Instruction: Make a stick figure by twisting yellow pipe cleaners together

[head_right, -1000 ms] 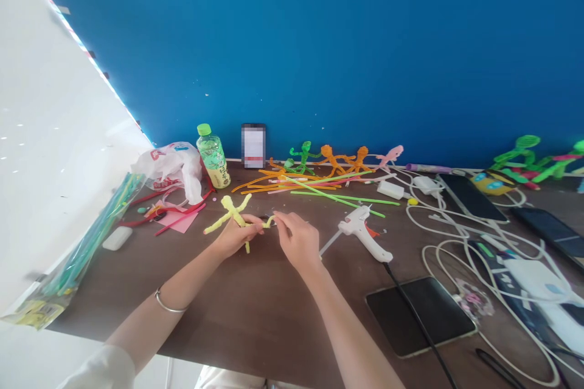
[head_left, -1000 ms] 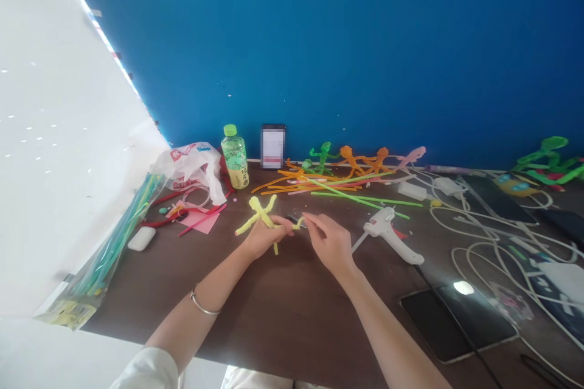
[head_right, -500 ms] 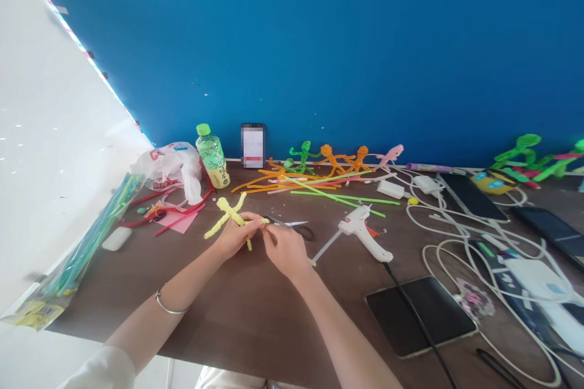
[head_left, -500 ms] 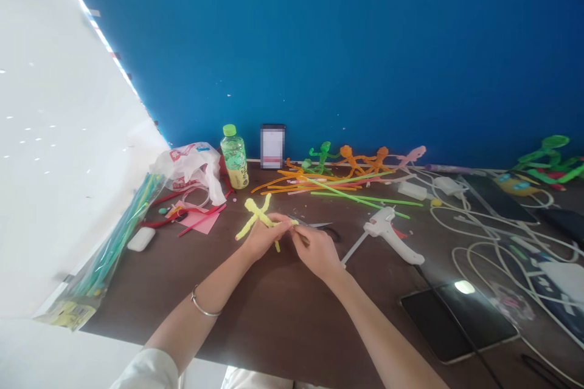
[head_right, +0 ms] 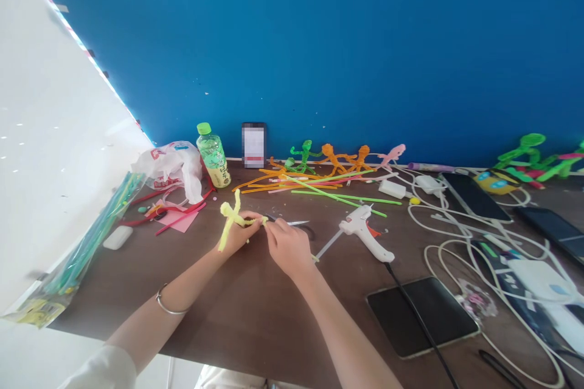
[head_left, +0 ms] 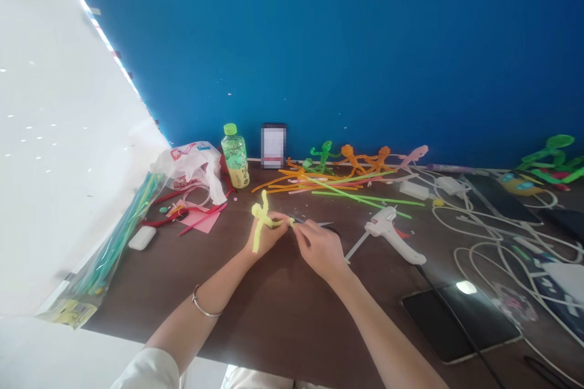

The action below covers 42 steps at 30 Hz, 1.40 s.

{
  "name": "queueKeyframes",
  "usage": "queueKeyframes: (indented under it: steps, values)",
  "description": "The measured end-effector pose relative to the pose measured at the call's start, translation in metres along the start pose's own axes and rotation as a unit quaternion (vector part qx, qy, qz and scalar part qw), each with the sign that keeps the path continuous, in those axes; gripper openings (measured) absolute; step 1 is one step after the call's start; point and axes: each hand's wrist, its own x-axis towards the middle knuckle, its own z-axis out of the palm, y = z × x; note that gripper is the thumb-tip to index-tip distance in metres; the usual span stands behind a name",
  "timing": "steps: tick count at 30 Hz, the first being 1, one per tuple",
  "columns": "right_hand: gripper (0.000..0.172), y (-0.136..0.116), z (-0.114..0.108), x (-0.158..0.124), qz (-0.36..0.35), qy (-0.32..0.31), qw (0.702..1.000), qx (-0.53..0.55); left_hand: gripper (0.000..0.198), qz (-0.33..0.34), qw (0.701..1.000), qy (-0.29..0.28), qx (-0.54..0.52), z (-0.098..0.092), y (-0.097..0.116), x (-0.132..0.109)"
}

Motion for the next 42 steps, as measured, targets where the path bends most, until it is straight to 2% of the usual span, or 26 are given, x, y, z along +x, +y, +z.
queueKeyframes:
  steps: [6,11,15,19,23,32,38,42]
  values:
    - [0.026,0.007,-0.003,0.0,-0.003,0.033,0.999,-0.008,0.013,-0.035,0.997,-0.07,-0.013,0.002,-0.009,0.0]
    - [0.023,0.011,-0.005,0.001,0.022,0.05,0.998,0.043,0.016,-0.069,0.99,-0.103,-0.072,-0.002,-0.001,-0.002]
    - [0.022,0.013,-0.006,0.003,0.065,0.055,0.99,0.116,0.021,-0.115,0.967,-0.16,-0.161,-0.006,0.009,-0.003]
    - [0.022,0.014,-0.007,0.005,0.109,0.031,0.974,0.196,0.023,-0.145,0.931,-0.197,-0.271,-0.005,0.008,-0.002]
    - [0.022,0.014,-0.003,0.006,0.132,0.011,0.961,0.243,0.027,-0.157,0.912,-0.189,-0.328,-0.003,0.007,-0.002]
    - [0.025,0.007,0.005,0.003,0.171,-0.036,0.933,0.315,0.032,-0.131,0.931,-0.165,-0.298,-0.001,0.004,-0.002]
    - [0.029,0.006,0.006,0.002,0.161,-0.055,0.946,0.275,0.034,-0.104,0.957,-0.131,-0.238,-0.002,0.008,-0.005]
    - [0.032,0.004,0.004,0.003,0.149,-0.062,0.957,0.24,0.035,-0.103,0.964,-0.12,-0.215,-0.002,0.008,-0.004]
